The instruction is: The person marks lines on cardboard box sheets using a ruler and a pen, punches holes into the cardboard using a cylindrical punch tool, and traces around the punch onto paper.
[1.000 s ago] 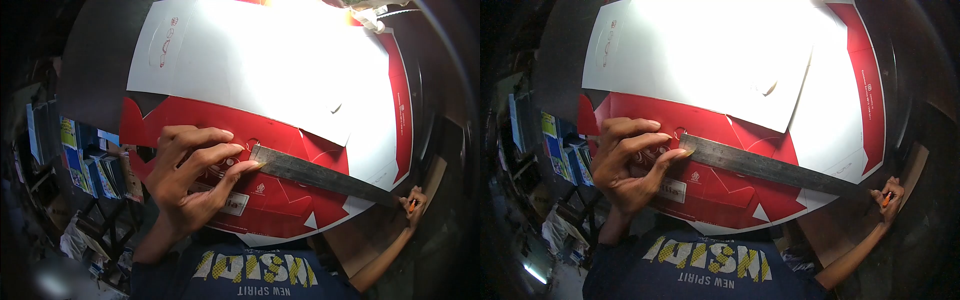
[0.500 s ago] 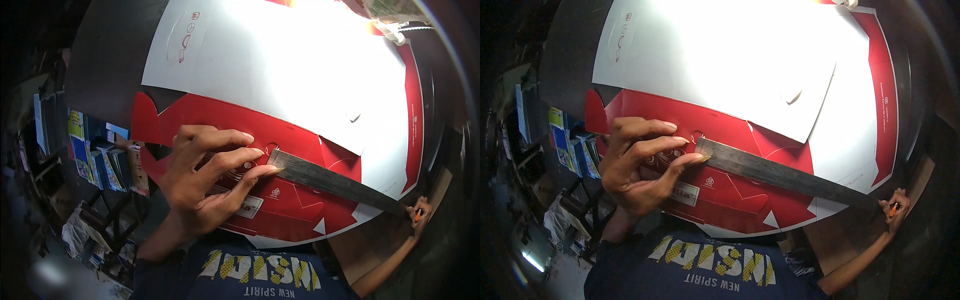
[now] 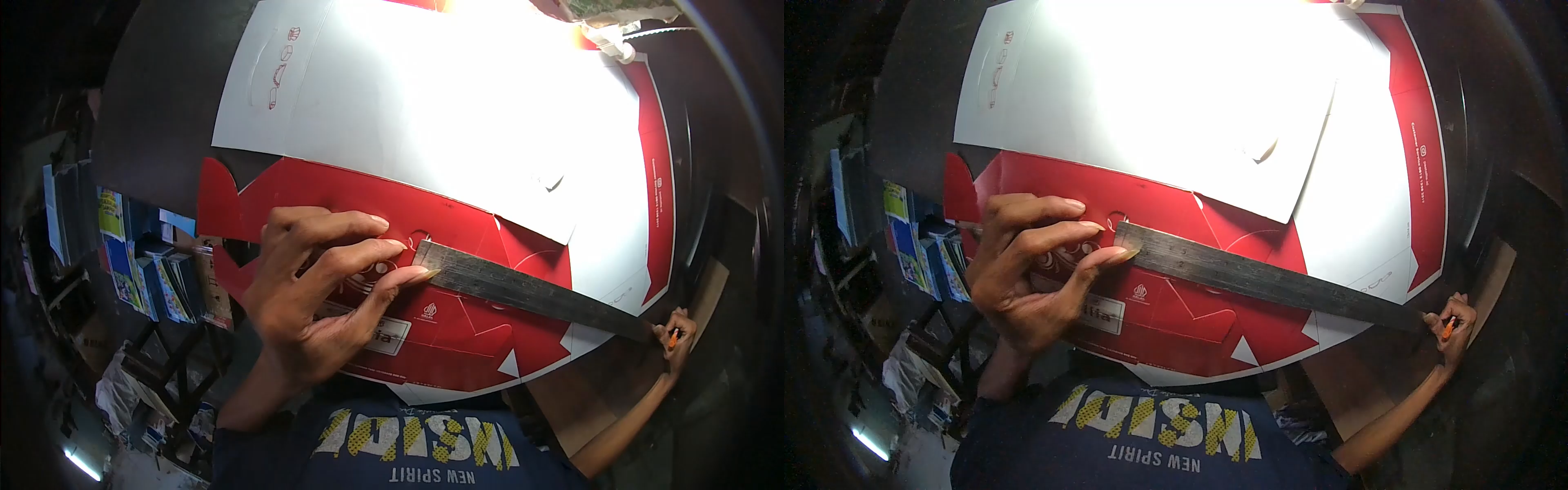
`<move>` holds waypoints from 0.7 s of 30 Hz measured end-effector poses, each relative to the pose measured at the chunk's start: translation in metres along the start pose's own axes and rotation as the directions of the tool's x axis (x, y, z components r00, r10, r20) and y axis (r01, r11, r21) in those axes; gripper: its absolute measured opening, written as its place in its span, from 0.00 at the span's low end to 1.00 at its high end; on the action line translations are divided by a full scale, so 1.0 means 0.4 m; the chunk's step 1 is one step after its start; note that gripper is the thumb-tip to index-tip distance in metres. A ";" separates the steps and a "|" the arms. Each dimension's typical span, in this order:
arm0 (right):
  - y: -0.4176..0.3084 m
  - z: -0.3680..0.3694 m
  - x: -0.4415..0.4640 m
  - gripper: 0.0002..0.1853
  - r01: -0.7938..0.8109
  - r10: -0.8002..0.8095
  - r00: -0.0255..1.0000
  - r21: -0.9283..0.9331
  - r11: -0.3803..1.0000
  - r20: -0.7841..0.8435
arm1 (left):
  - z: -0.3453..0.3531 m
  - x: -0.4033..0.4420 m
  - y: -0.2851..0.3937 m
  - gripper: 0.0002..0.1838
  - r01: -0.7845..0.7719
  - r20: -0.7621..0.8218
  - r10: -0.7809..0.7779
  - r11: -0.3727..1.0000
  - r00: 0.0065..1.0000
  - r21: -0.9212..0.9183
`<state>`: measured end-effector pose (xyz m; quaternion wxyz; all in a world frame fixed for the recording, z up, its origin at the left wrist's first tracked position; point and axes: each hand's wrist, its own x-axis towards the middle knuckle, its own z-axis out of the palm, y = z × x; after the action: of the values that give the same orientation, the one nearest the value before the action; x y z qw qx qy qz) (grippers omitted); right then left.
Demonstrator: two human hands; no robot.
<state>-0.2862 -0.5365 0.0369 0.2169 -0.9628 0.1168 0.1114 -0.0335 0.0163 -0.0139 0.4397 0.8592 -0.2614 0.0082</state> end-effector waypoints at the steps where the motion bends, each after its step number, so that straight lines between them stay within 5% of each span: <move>1: 0.002 -0.003 -0.001 0.24 -0.019 0.018 0.999 0.016 1.000 0.029 | -0.002 0.002 0.004 0.18 0.014 0.021 -0.014 1.000 1.000 0.009; 7: 0.010 0.016 -0.007 0.27 0.032 -0.027 0.996 0.054 0.998 -0.089 | -0.040 -0.014 0.008 0.14 0.007 -0.107 -0.006 1.000 0.994 0.013; 10: -0.008 0.020 -0.026 0.30 0.034 -0.016 0.986 0.106 0.994 -0.165 | -0.082 -0.030 -0.028 0.09 0.204 -0.488 -0.098 0.964 0.867 0.169; 11: -0.016 0.026 -0.032 0.30 0.034 -0.012 0.982 0.118 0.992 -0.186 | -0.094 -0.038 -0.051 0.09 0.209 -0.499 -0.095 0.962 0.861 0.177; 13: -0.129 0.055 -0.014 0.33 -0.018 0.071 0.972 0.230 0.973 -0.223 | -0.124 -0.053 -0.090 0.09 0.169 -0.446 -0.086 0.974 0.891 0.149; 18: -0.298 0.127 0.050 0.18 0.234 -0.292 0.861 -0.184 0.955 -0.417 | -0.152 -0.041 -0.106 0.10 0.150 -0.242 -0.102 0.971 0.965 0.189; 21: -0.295 0.129 0.067 0.17 0.283 -0.281 0.918 -0.036 0.958 -0.281 | -0.169 -0.039 -0.107 0.13 0.129 -0.157 -0.097 0.969 0.983 0.209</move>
<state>-0.2372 -0.4147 0.0304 0.2145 -0.9748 0.0070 -0.0603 -0.0129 0.0951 -0.0086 0.3602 0.9129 -0.1767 0.0747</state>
